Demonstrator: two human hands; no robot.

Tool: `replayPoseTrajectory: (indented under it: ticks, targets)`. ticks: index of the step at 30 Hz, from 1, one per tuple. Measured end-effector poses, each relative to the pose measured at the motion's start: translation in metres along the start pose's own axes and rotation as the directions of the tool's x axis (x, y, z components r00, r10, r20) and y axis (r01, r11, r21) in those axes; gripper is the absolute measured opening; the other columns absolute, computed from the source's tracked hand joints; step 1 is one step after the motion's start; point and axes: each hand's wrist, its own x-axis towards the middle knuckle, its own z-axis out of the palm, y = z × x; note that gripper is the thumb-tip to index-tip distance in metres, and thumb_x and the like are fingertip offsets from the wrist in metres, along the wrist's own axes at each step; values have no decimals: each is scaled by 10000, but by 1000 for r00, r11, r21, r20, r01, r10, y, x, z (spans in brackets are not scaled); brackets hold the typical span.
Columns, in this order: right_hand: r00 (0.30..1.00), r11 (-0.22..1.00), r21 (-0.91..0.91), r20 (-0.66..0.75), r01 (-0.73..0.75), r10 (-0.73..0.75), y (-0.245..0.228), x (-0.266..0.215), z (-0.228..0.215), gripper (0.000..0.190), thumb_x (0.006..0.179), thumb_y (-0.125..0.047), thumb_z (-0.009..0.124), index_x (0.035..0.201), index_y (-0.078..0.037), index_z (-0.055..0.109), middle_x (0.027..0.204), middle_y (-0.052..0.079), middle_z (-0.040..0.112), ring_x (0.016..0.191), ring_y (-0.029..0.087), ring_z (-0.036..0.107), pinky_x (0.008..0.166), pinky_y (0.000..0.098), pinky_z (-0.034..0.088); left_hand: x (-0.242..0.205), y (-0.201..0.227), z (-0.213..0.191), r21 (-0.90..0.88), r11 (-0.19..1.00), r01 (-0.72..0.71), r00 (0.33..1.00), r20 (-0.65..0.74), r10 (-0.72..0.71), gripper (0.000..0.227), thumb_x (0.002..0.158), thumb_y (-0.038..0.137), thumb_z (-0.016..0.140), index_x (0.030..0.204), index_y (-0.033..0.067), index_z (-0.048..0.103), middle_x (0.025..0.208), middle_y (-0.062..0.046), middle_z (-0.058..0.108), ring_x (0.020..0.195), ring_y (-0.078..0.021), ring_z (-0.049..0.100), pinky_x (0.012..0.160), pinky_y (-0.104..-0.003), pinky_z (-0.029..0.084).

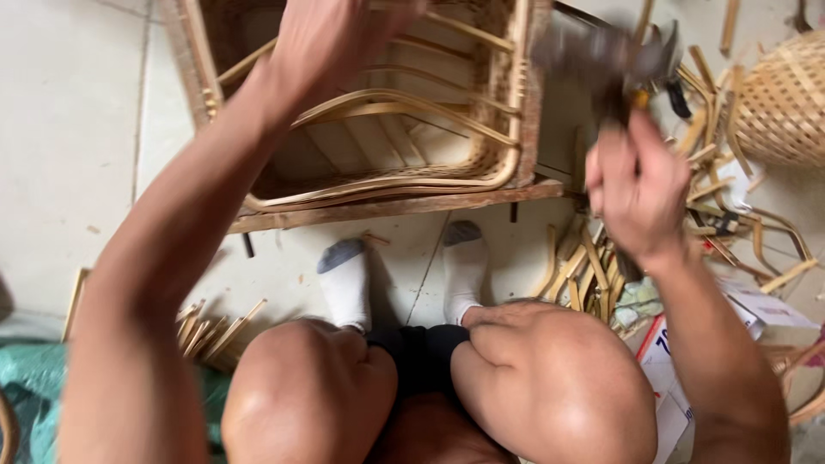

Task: The person weaves a rectangular bamboo basket by inserting thin bamboo strips into a wooden frame. They use a hammer to tap the strips into place and apply glue to secure the joints.

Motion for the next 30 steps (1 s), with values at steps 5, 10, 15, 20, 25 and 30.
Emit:
replayPoseTrajectory:
  ticks: [5,10,15,20,25,30]
  targets:
    - [966,962,106,-33,-250,255,44,-114,21,270,1110,-103,531,1320,60,578,740,37,593,596,90,549,513,254,468,-130,79,38,133,940,-314,950,39,311,857,895,615,716,1429,-14,486,1175,-201,676,1038,-329,647,931,-467,524]
    - [985,986,-24,36,-167,168,74,-129,42,394,1084,-125,565,1443,36,547,715,70,613,611,146,621,553,321,523,-153,70,73,237,966,-104,989,125,76,820,858,449,794,1445,-31,482,1014,-144,645,923,-292,644,848,-404,537]
    - [999,996,-87,41,-11,15,62,-122,43,352,1096,-143,590,1413,9,570,837,160,662,695,245,678,621,366,540,-159,78,69,224,966,-129,989,106,107,577,904,357,856,1289,61,544,954,-88,612,893,-277,625,822,-397,535]
    - [997,998,-5,55,61,-61,53,-112,56,334,1080,-125,606,1380,21,584,844,189,656,693,271,681,636,377,537,-145,79,62,193,976,-102,986,153,73,717,807,428,835,1322,15,554,952,-118,651,871,-298,656,748,-415,545]
    - [997,989,134,56,-64,57,76,-124,63,224,1071,-79,566,1258,32,620,724,84,624,631,144,619,587,322,530,-140,73,55,41,998,-53,993,109,48,531,931,502,743,1150,21,697,980,-128,686,877,-301,680,703,-424,556]
    - [928,939,188,-186,-289,323,108,-197,74,246,1106,-85,536,864,-41,549,623,36,552,525,78,476,517,274,390,-129,66,58,-104,969,223,953,232,-195,360,1022,406,643,1007,84,804,842,-105,694,761,-272,665,668,-446,534]
